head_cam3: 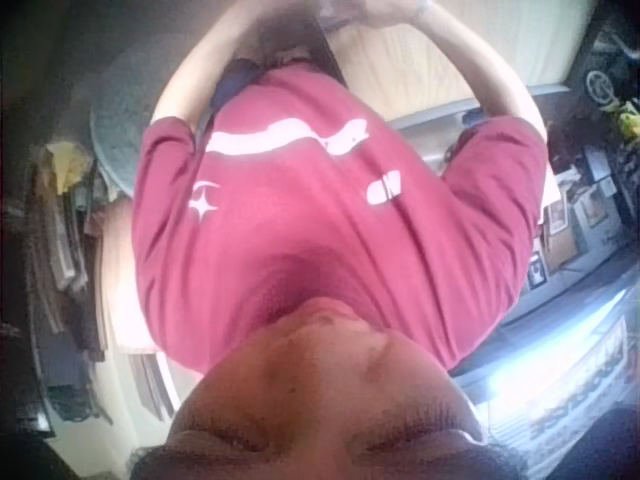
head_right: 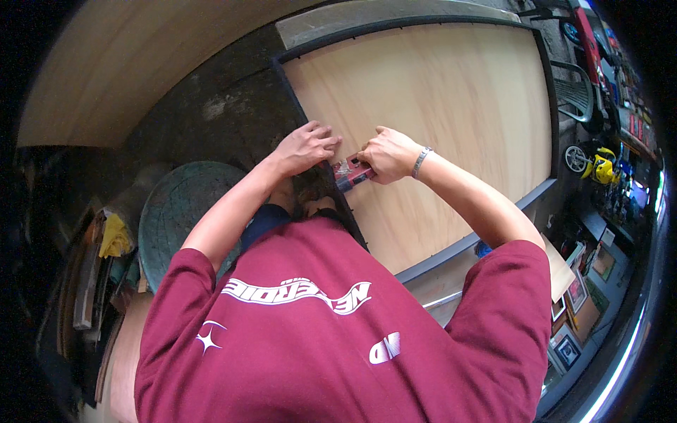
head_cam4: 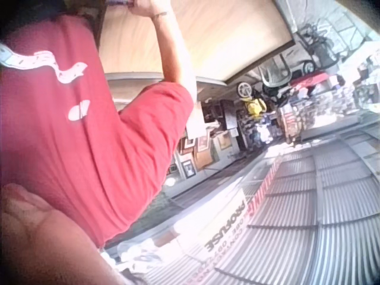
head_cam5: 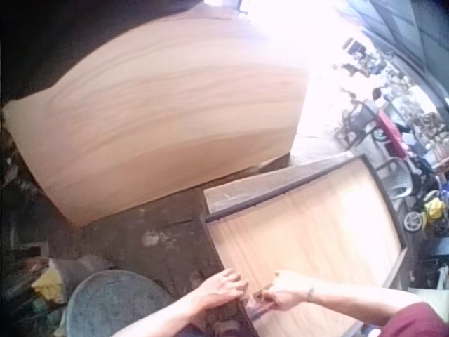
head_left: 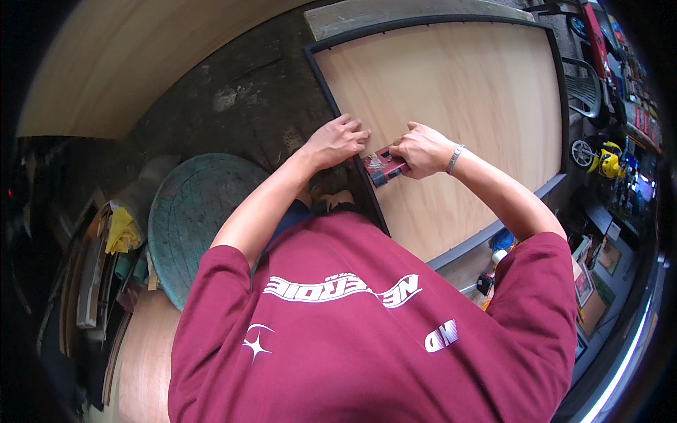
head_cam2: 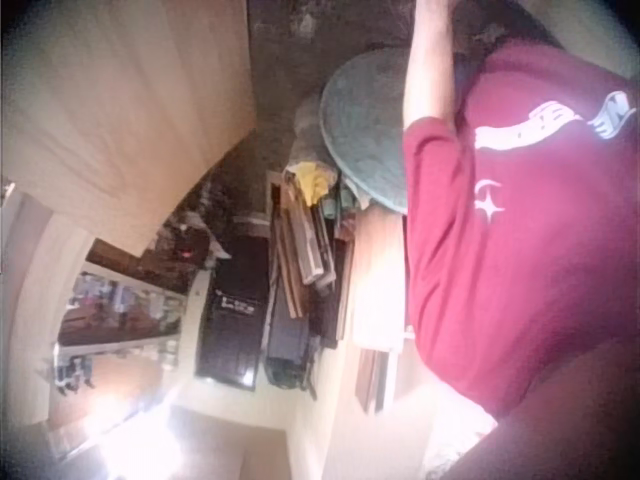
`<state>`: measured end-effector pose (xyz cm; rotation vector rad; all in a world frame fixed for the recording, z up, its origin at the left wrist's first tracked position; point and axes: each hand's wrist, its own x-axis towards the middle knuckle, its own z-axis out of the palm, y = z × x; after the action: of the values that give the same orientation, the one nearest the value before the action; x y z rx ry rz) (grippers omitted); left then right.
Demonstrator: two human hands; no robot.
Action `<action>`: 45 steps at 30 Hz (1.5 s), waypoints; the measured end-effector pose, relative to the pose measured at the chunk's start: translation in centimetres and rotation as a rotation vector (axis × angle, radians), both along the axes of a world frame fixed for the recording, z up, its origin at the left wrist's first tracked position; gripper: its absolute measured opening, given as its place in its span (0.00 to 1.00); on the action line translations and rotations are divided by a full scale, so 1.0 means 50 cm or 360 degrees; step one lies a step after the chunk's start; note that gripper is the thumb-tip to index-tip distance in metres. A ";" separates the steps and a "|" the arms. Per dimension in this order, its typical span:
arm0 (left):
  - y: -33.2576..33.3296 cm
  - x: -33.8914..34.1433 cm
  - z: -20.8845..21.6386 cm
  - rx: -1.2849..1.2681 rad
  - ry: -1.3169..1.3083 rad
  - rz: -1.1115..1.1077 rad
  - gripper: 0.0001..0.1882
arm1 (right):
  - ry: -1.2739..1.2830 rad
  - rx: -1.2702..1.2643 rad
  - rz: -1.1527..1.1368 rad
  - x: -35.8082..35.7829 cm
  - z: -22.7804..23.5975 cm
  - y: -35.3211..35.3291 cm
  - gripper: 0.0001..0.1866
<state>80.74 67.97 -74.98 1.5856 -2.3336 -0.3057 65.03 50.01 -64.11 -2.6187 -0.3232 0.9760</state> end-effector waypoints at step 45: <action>-0.058 -0.085 -0.228 0.0341 0.2934 0.2556 0.35 | 0.0114 -0.0094 -0.0094 0.226 -0.012 -0.085 0.11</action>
<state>76.50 65.09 -86.36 1.4200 0.4142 -0.9101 76.34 45.75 -64.73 -2.6225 -0.2013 1.0718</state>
